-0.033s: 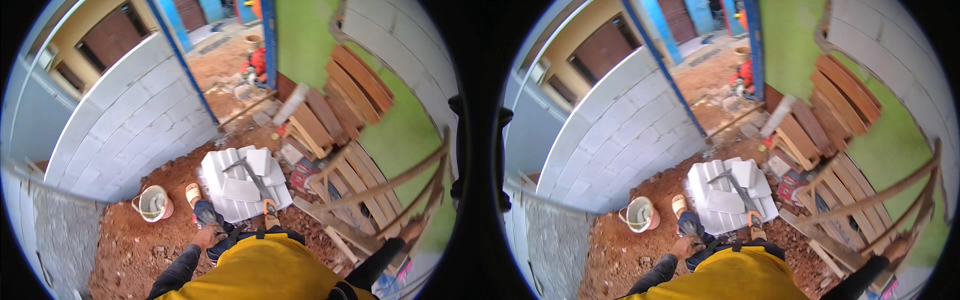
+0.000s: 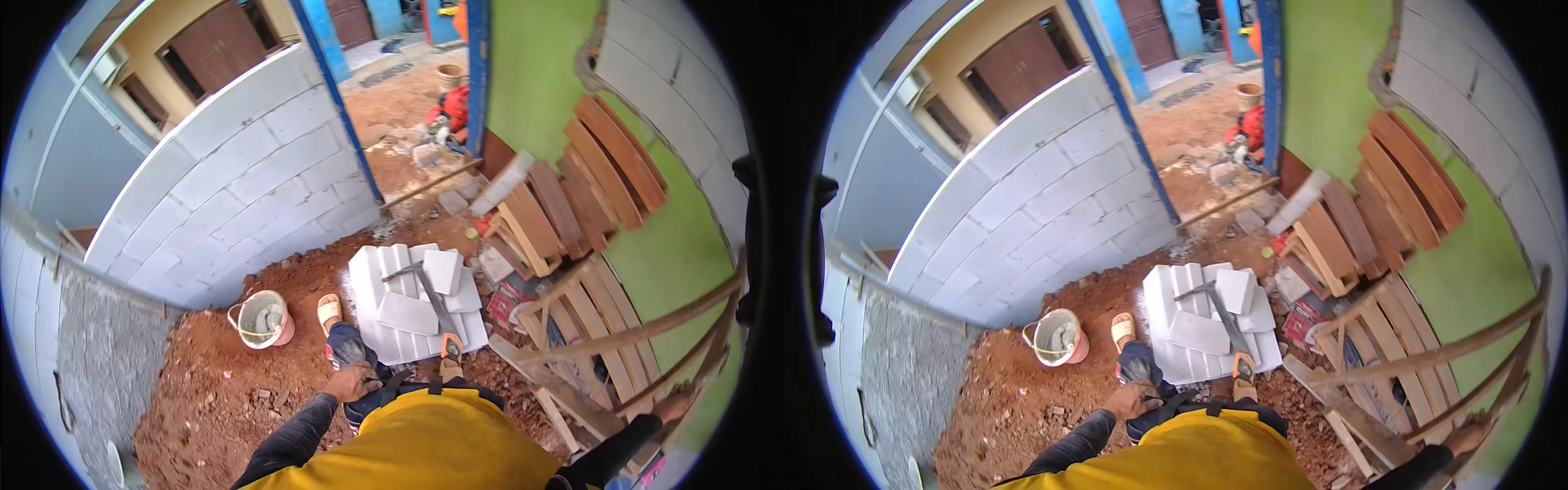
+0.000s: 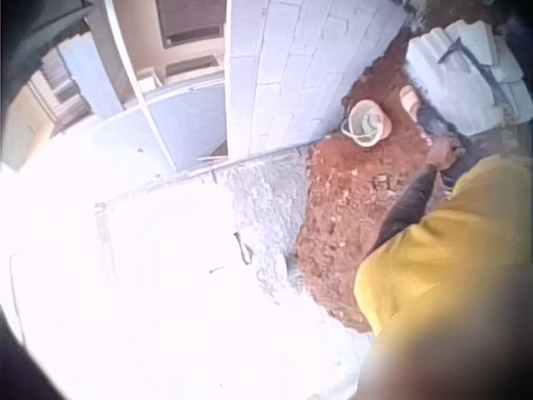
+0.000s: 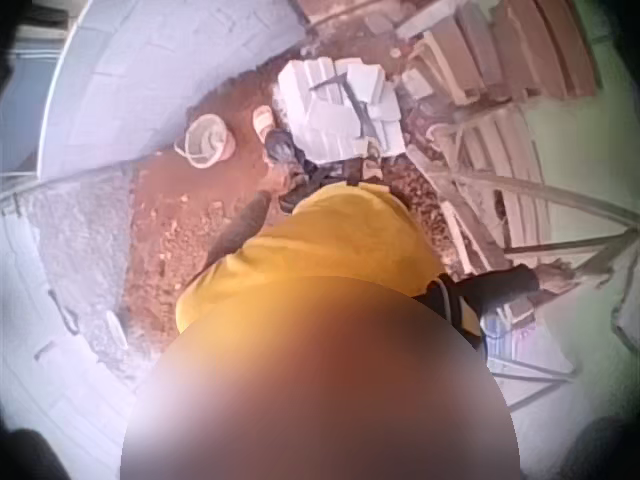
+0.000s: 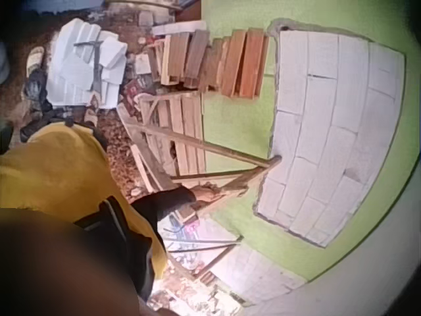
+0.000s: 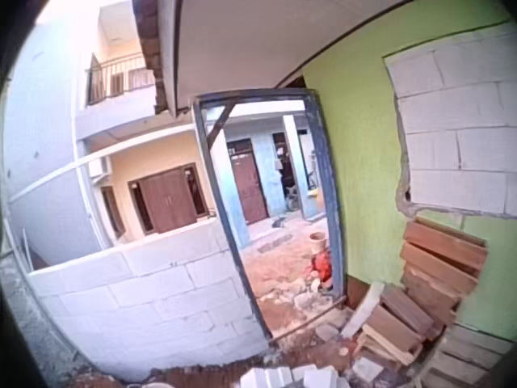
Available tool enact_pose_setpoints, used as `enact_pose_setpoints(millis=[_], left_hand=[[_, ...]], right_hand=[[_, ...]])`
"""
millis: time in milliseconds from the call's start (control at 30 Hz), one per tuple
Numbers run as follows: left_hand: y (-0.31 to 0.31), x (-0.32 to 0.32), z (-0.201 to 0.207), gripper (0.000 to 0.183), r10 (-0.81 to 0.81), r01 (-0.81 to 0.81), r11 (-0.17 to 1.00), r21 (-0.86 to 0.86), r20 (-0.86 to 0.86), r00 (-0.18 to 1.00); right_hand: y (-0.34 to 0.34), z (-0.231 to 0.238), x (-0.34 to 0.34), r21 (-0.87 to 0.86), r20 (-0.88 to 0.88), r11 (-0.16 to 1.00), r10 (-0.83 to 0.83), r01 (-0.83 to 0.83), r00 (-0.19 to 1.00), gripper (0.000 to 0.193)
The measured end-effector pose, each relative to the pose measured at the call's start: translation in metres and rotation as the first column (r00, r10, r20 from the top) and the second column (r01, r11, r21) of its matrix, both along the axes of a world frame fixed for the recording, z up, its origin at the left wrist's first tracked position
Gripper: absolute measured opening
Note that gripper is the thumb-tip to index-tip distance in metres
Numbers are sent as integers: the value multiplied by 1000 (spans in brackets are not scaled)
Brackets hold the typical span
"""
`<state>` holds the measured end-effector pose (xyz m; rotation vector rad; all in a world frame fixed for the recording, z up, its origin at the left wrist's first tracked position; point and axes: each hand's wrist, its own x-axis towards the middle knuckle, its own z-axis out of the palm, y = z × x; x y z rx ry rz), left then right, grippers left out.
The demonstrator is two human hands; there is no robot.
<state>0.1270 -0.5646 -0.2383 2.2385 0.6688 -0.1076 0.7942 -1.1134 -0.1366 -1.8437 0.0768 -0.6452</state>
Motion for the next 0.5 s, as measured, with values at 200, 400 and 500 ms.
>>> enact_pose_setpoints(millis=[200, 400, 500], left_hand=[[-27, 3, -11, 34, 269, -270, 962, -40, -26, 963], [-34, 12, -30, 44, 407, -407, 913, -12, -17, 913], [-20, 11, -46, 47, 350, -350, 936, -39, -6, 937]], right_hand=[[-34, 8, 56, 452, -268, 892, 126, 10, 955, 49], [-62, 29, 51, 294, -152, 927, 288, -235, 946, 52], [-59, 31, 38, 482, -119, 834, 365, -267, 924, 27]])
